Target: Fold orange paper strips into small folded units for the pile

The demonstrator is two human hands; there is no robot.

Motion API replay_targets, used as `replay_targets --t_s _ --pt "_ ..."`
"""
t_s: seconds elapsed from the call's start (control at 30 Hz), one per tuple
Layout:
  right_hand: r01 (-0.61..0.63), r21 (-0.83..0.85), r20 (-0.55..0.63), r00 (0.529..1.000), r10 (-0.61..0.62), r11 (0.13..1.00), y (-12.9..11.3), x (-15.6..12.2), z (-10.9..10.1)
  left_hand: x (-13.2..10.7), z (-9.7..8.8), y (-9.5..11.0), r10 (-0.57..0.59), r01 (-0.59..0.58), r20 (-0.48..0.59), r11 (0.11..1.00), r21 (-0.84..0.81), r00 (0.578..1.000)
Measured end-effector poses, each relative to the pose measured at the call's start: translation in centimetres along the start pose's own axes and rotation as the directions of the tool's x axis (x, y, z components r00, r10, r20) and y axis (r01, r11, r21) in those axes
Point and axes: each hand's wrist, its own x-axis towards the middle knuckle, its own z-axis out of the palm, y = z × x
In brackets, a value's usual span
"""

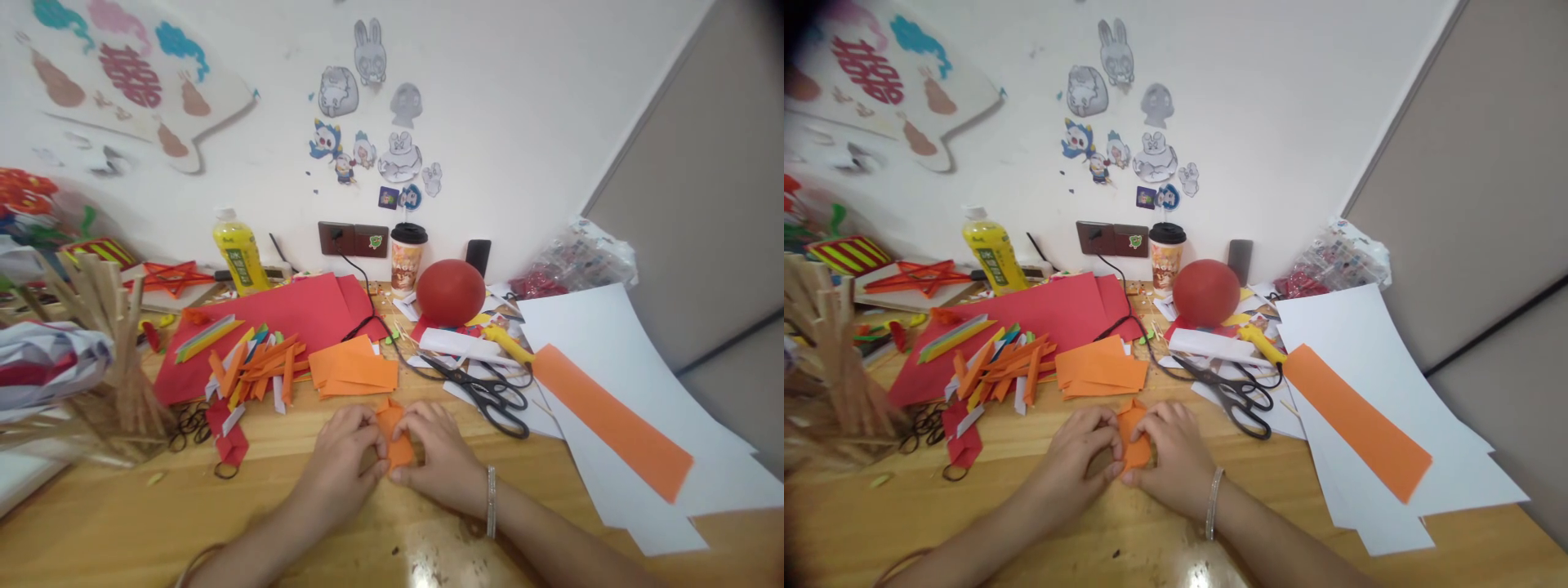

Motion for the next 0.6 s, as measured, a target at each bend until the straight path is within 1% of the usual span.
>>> replay_targets --t_s 0.13,0.17,0.23,0.3,0.33,0.37,0.47,0.53,0.6 --pt "-0.006 -0.002 0.011 1.0 0.006 1.0 -0.1 0.0 0.0 0.2 -0.1 -0.5 0.023 -0.023 0.026 1.0 -0.013 0.999" --pt "-0.008 -0.002 0.01 1.0 0.008 1.0 -0.1 0.0 0.0 0.3 -0.2 -0.8 0.03 -0.03 0.017 0.999 -0.019 0.999" --pt "-0.007 -0.002 0.007 1.0 0.007 1.0 -0.1 0.0 0.1 0.5 -0.4 -1.5 0.041 -0.042 -0.048 0.999 -0.028 0.998" --pt "0.003 0.003 0.009 1.0 -0.003 1.0 0.0 -0.1 0.1 0.7 -0.7 -2.2 0.084 -0.087 -0.127 0.996 -0.018 0.988" --pt "0.016 0.007 0.018 1.0 -0.016 1.0 0.1 -0.1 0.0 0.8 -0.8 -2.5 0.131 -0.131 -0.147 0.991 0.006 0.981" --pt "0.036 0.013 0.036 0.999 -0.037 0.999 0.3 -0.1 -0.2 0.9 -1.0 -2.7 0.195 -0.191 -0.138 0.981 0.042 0.971" --pt "0.139 0.046 0.119 0.982 -0.144 0.989 1.1 0.1 -1.3 0.8 -1.5 -3.1 0.397 -0.386 -0.032 0.906 0.173 0.917" --pt "0.197 0.042 0.147 0.968 -0.201 0.979 1.7 0.3 -2.3 0.6 -1.8 -3.0 0.472 -0.459 -0.001 0.856 0.239 0.881" --pt "0.232 0.0 0.146 0.962 -0.229 0.973 2.2 0.5 -3.3 0.4 -2.0 -2.9 0.514 -0.491 -0.012 0.827 0.273 0.858"
